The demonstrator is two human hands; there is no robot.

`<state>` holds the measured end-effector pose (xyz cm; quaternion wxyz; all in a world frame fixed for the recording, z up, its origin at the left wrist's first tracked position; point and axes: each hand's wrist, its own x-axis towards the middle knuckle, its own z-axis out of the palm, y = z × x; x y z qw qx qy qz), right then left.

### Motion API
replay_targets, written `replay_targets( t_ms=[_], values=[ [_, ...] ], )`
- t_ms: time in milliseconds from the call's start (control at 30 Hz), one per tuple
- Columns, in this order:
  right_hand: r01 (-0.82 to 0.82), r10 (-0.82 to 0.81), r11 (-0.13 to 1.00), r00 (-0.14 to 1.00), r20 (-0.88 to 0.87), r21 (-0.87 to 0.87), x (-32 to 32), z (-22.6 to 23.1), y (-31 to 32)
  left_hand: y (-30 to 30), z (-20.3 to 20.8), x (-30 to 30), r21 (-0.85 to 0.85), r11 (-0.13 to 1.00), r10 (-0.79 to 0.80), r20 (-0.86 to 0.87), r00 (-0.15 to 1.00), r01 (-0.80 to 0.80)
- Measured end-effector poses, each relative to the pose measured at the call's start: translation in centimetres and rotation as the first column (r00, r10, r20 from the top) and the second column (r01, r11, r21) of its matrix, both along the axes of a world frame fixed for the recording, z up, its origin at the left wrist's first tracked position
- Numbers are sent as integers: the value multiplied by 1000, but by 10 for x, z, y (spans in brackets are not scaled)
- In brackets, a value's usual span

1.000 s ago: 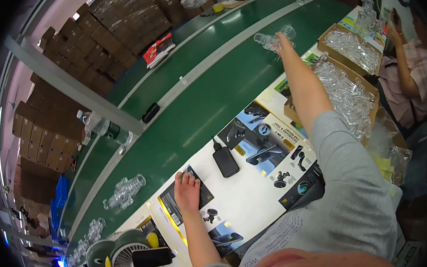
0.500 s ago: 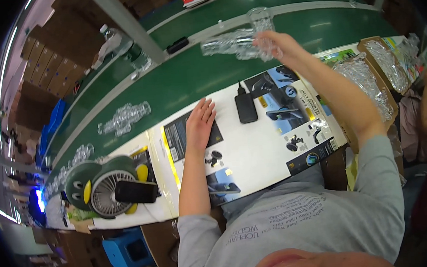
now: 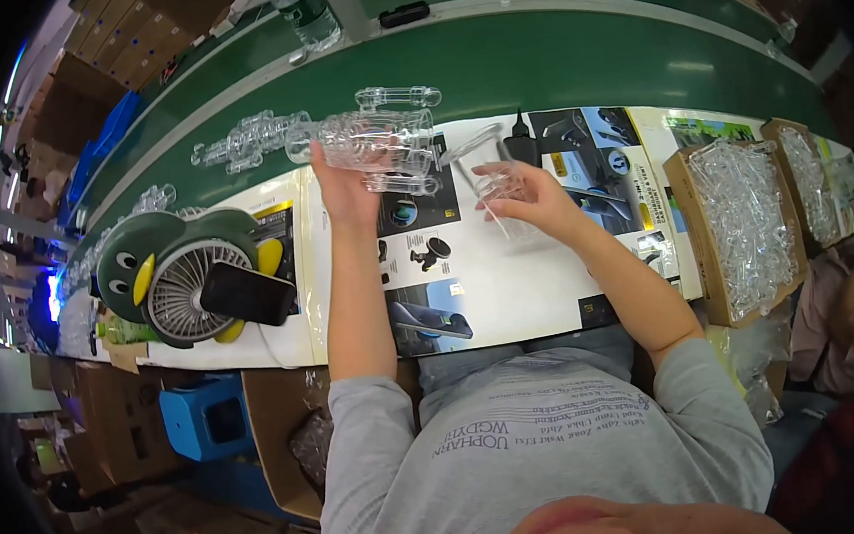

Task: Assembling and packaging plastic components on a production line.

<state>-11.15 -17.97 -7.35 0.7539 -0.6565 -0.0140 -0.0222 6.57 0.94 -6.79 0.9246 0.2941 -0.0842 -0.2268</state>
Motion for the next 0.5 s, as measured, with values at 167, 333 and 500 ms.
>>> replay_targets(
  t_ms=[167, 333, 500],
  values=[
    [-135, 125, 989, 979, -158, -55, 7, -1, -6, 3, 14, -2, 150, 989, 0, 6, 1000, -1],
    [-165, 160, 986, 974, -160, -18, 9, -12, -6, -5, 15, -9, 219, 975, -44, 32, 999, 36],
    [-193, 187, 981, 965, -182, -20, 8, -8, -7, -7, 16, -12, 284, 958, -68, 55, 996, 49]
  ],
)
